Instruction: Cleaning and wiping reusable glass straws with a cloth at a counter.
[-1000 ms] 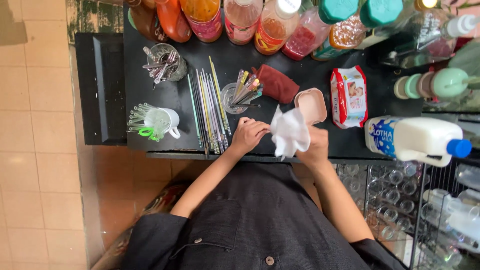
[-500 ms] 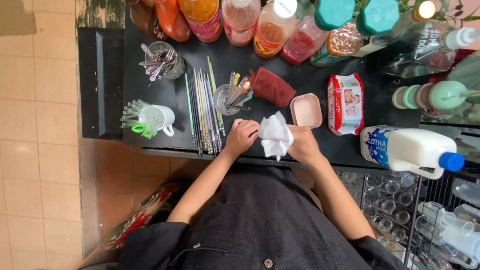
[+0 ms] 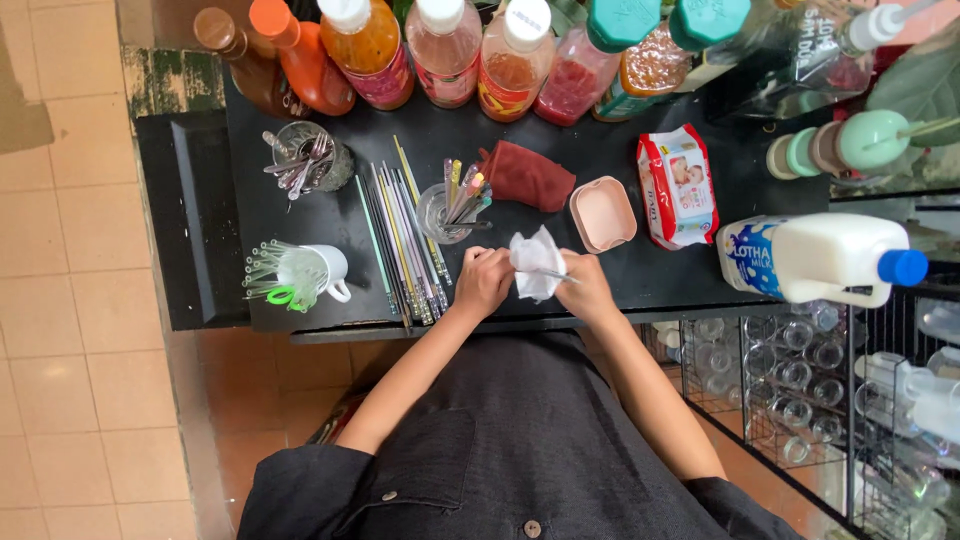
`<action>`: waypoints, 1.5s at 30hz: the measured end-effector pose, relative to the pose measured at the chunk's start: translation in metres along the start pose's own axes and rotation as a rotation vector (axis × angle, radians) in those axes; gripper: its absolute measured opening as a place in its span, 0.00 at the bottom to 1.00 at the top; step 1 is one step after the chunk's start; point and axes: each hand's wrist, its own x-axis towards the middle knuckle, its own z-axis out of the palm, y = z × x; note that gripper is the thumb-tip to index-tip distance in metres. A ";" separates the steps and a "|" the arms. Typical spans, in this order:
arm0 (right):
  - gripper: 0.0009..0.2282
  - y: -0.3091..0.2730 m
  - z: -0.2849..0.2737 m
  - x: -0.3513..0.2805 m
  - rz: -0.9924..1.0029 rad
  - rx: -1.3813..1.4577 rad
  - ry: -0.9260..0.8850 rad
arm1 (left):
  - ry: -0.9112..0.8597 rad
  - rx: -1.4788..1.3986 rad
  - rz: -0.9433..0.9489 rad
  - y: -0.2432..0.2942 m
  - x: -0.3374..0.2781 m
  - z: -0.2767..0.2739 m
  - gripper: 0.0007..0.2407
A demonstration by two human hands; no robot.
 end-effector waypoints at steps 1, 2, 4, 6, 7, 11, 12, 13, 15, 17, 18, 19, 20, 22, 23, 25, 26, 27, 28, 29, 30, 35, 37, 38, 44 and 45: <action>0.06 -0.023 -0.011 -0.002 0.005 0.001 0.008 | -0.007 -0.003 0.006 0.002 0.003 -0.004 0.05; 0.07 -0.046 -0.023 -0.003 -0.086 0.053 0.045 | 0.001 -0.038 -0.008 0.005 0.005 -0.006 0.05; 0.09 -0.073 -0.039 -0.010 -0.172 0.102 0.083 | 0.006 -0.079 -0.022 0.011 0.010 -0.011 0.04; 0.06 -0.081 -0.049 -0.018 -0.337 0.217 0.086 | -0.013 -0.130 -0.074 0.017 0.014 -0.017 0.05; 0.06 -0.069 -0.044 -0.021 -0.337 0.215 0.083 | -0.010 -0.131 -0.076 0.017 0.014 -0.017 0.05; 0.05 -0.029 -0.016 -0.017 -0.234 0.324 -0.038 | -0.001 -0.095 -0.086 0.008 0.005 -0.009 0.06; 0.05 -0.021 -0.007 -0.013 -0.168 0.243 -0.041 | -0.015 -0.075 -0.088 0.004 0.003 -0.005 0.06; 0.05 -0.017 0.002 -0.009 -0.176 0.243 -0.057 | -0.002 -0.069 -0.098 0.002 0.001 -0.003 0.06; 0.08 -0.008 0.020 -0.001 -0.076 0.145 -0.015 | -0.004 -0.061 -0.078 -0.003 -0.002 0.001 0.15; 0.08 0.001 0.015 -0.001 -0.089 0.111 -0.090 | 0.033 -0.053 -0.048 0.004 -0.002 -0.005 0.15; 0.08 0.005 0.011 0.002 -0.099 0.073 -0.146 | 0.061 -0.051 -0.001 0.006 0.001 -0.008 0.15; 0.08 -0.010 -0.001 0.005 -0.109 0.076 -0.157 | 0.070 -0.041 -0.009 0.004 0.002 -0.009 0.15; 0.08 -0.024 -0.015 0.005 -0.190 0.073 -0.182 | 0.051 -0.058 -0.048 0.004 0.001 -0.006 0.10; 0.07 -0.044 -0.039 0.006 -0.275 0.070 -0.211 | 0.038 -0.074 -0.089 0.008 0.003 -0.006 0.05; 0.07 -0.050 -0.049 0.008 -0.351 0.101 -0.201 | 0.042 -0.078 -0.086 0.011 0.006 -0.008 0.04; 0.07 -0.045 -0.053 0.006 -0.421 0.139 -0.192 | 0.039 -0.082 -0.089 0.018 0.006 -0.010 0.04; 0.06 -0.034 -0.050 0.007 -0.370 0.209 -0.167 | 0.040 -0.101 -0.111 0.019 0.007 -0.011 0.04; 0.05 -0.024 -0.046 0.008 -0.319 0.278 -0.142 | 0.042 -0.119 -0.133 0.019 0.009 -0.012 0.04; 0.05 -0.009 -0.038 0.011 -0.322 0.280 -0.145 | 0.044 -0.115 -0.134 0.015 0.008 -0.007 0.04; 0.08 0.006 -0.029 0.014 -0.240 0.192 -0.165 | 0.041 -0.053 -0.093 0.011 0.006 -0.003 0.04; 0.11 0.021 -0.021 0.016 -0.155 0.103 -0.184 | 0.036 0.007 -0.052 0.007 0.004 0.001 0.04; 0.08 0.006 -0.011 0.016 -0.070 0.069 -0.198 | 0.023 0.026 -0.086 -0.008 -0.009 0.016 0.06; 0.09 -0.016 -0.025 0.012 -0.129 0.070 -0.198 | 0.000 -0.023 -0.127 -0.005 -0.005 0.011 0.09; 0.09 -0.031 -0.034 0.008 -0.204 0.077 -0.133 | 0.017 -0.041 -0.116 0.001 -0.001 0.005 0.07; 0.09 -0.075 -0.037 -0.011 -0.424 0.075 0.131 | 0.011 -0.122 -0.083 0.015 0.011 -0.014 0.07; 0.09 -0.063 -0.027 -0.016 -0.392 0.190 0.159 | 0.004 -0.112 -0.079 0.011 0.008 -0.012 0.08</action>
